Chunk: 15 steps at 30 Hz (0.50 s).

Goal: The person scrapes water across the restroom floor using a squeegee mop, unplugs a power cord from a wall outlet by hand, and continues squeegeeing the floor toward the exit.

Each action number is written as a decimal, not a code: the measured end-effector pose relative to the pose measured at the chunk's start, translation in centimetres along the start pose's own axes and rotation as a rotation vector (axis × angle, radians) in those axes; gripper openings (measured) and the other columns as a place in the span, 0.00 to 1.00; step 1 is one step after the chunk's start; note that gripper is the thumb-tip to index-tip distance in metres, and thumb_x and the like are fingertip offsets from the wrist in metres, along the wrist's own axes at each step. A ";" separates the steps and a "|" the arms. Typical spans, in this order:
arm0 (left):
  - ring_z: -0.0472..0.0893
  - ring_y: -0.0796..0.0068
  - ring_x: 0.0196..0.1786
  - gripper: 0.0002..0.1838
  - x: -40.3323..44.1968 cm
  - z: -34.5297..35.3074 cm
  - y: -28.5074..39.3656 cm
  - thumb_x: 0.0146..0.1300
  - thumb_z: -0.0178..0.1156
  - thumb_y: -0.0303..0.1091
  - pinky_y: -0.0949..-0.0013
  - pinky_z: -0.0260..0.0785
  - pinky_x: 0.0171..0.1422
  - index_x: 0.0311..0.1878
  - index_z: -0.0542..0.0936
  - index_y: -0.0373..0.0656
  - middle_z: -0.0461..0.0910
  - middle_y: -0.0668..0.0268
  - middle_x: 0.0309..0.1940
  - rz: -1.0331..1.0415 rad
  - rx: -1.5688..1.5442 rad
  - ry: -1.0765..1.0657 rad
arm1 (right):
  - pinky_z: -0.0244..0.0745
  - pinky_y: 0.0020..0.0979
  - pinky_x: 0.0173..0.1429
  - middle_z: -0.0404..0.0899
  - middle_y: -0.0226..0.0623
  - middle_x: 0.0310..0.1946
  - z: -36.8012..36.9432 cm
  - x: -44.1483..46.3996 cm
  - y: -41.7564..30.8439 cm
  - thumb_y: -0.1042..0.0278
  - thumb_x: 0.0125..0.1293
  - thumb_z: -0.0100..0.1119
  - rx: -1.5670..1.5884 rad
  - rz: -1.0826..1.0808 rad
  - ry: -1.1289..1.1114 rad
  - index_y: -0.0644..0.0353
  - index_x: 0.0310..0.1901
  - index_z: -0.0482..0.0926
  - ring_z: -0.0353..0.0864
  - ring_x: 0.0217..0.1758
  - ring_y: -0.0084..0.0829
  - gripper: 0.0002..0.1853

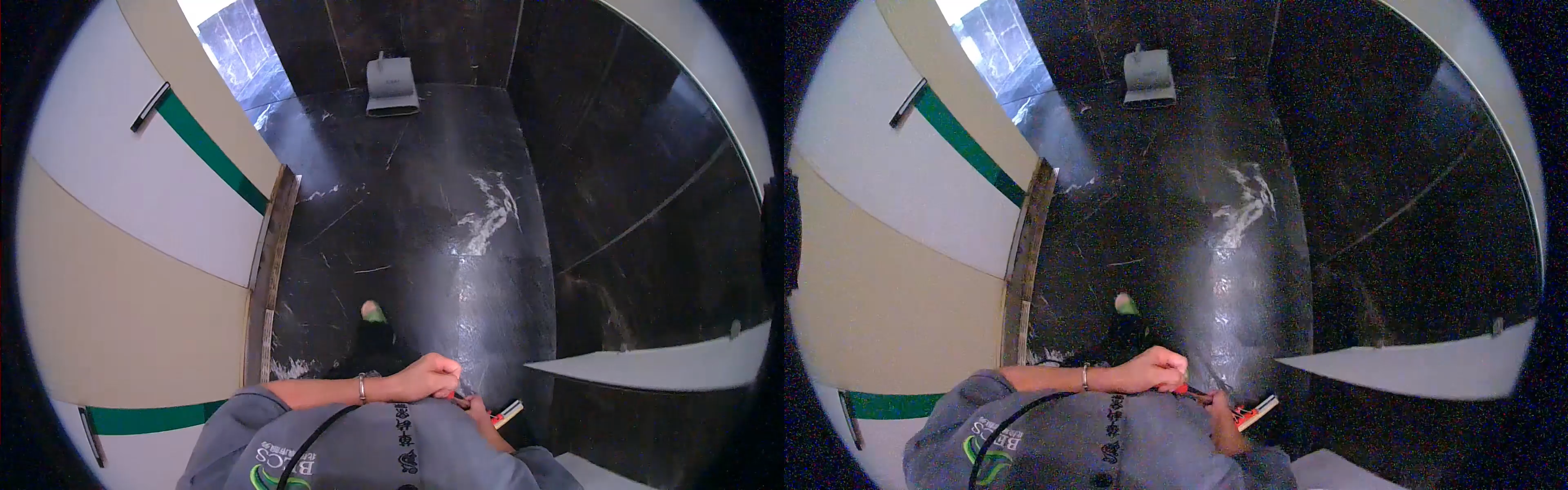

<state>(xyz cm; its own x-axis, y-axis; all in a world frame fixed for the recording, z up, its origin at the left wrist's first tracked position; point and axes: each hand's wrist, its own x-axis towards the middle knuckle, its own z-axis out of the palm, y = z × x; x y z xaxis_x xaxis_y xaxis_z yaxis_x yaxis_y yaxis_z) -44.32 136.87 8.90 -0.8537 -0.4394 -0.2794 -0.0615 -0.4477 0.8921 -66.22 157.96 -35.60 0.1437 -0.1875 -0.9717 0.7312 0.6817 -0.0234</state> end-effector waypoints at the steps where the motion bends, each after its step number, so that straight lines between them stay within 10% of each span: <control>1: 0.65 0.83 0.22 0.11 0.4 -1.7 0.2 0.59 0.51 0.25 0.74 0.57 0.28 0.20 0.67 0.41 0.67 0.72 0.17 -0.024 -0.015 -0.022 | 0.73 0.42 0.29 0.75 0.46 0.28 -0.3 2.3 -0.4 0.62 0.57 0.42 -0.015 -0.007 -0.001 0.63 0.31 0.71 0.74 0.25 0.41 0.13; 15: 0.65 0.86 0.20 0.19 7.1 -31.1 14.4 0.62 0.56 0.35 0.73 0.56 0.23 0.17 0.66 0.41 0.67 0.74 0.14 -0.031 0.171 -0.143 | 0.74 0.40 0.30 0.75 0.45 0.28 24.9 6.5 -13.4 0.63 0.57 0.43 -0.111 -0.116 -0.012 0.64 0.32 0.71 0.74 0.26 0.39 0.12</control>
<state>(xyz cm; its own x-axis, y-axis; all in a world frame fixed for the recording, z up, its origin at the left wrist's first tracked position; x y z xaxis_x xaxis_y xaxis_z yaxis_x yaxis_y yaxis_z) -35.21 103.05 8.68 -0.9140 -0.3072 -0.2651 -0.1651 -0.3152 0.9346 -58.46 129.98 -35.70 0.0708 -0.2779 -0.9580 0.6655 0.7286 -0.1622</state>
